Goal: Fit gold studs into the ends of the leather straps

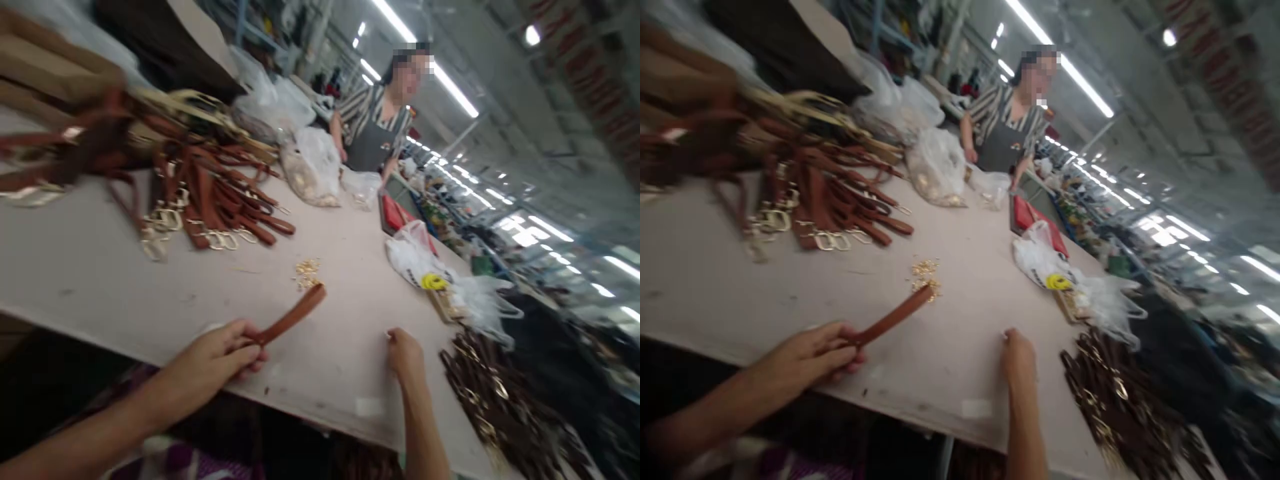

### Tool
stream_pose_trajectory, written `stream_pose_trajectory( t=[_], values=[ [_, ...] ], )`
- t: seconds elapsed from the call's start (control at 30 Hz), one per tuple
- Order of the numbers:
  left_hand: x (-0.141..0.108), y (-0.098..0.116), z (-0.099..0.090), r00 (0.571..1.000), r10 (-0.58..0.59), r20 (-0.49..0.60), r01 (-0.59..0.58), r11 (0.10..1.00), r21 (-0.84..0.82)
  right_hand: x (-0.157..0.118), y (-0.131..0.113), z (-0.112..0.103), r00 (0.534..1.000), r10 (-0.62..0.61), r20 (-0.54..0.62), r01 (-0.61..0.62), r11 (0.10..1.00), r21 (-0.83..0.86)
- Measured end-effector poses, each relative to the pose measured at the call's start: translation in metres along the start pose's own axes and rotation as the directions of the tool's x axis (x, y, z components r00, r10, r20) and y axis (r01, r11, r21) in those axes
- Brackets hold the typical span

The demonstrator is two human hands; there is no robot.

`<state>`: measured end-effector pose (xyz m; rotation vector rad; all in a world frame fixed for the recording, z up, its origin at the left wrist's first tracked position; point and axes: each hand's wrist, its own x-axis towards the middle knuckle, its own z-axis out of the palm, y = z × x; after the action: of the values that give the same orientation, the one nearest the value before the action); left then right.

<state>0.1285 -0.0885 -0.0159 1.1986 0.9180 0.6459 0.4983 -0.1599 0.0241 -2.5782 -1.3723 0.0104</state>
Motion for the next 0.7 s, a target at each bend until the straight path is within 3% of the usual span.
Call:
stream_pose_trajectory(
  t=[0.1, 0.17, 0.2, 0.27, 0.33, 0.4, 0.53, 0.7],
  values=[
    [-0.003, 0.008, 0.002, 0.998, -0.028, 0.056, 0.032, 0.997, -0.065, -0.005, -0.012, 0.011, 0.999, -0.050, 0.001, 0.050, 0.988, 0.148],
    [-0.005, 0.013, 0.006, 1.000, 0.008, 0.016, -0.008, 1.000, -0.016, -0.026, -0.035, 0.019, 0.995, -0.099, -0.005, 0.096, 0.943, 0.318],
    [-0.007, 0.014, 0.008, 1.000, 0.019, 0.002, -0.019, 1.000, 0.016, -0.040, -0.051, 0.023, 0.993, -0.119, -0.015, 0.114, 0.890, 0.441],
    [-0.009, 0.016, 0.012, 0.999, 0.039, -0.014, -0.038, 0.996, 0.078, -0.070, -0.086, 0.032, 0.990, -0.128, -0.054, 0.127, 0.677, 0.725],
    [-0.009, 0.016, 0.013, 0.997, 0.078, -0.021, -0.074, 0.988, 0.135, -0.097, -0.121, 0.041, 0.988, -0.133, -0.076, 0.134, 0.507, 0.851],
    [-0.009, 0.015, 0.014, 0.990, 0.134, -0.032, -0.126, 0.974, 0.191, -0.116, -0.148, 0.049, 0.982, -0.164, -0.097, 0.160, 0.435, 0.886],
    [-0.008, 0.015, 0.014, 0.961, 0.263, -0.083, -0.230, 0.931, 0.284, -0.129, -0.173, 0.059, 0.961, -0.229, -0.157, 0.244, 0.427, 0.871],
    [-0.008, 0.019, 0.016, 0.933, 0.346, -0.095, -0.293, 0.887, 0.357, -0.128, -0.176, 0.064, 0.966, -0.206, -0.157, 0.239, 0.485, 0.841]
  ],
)
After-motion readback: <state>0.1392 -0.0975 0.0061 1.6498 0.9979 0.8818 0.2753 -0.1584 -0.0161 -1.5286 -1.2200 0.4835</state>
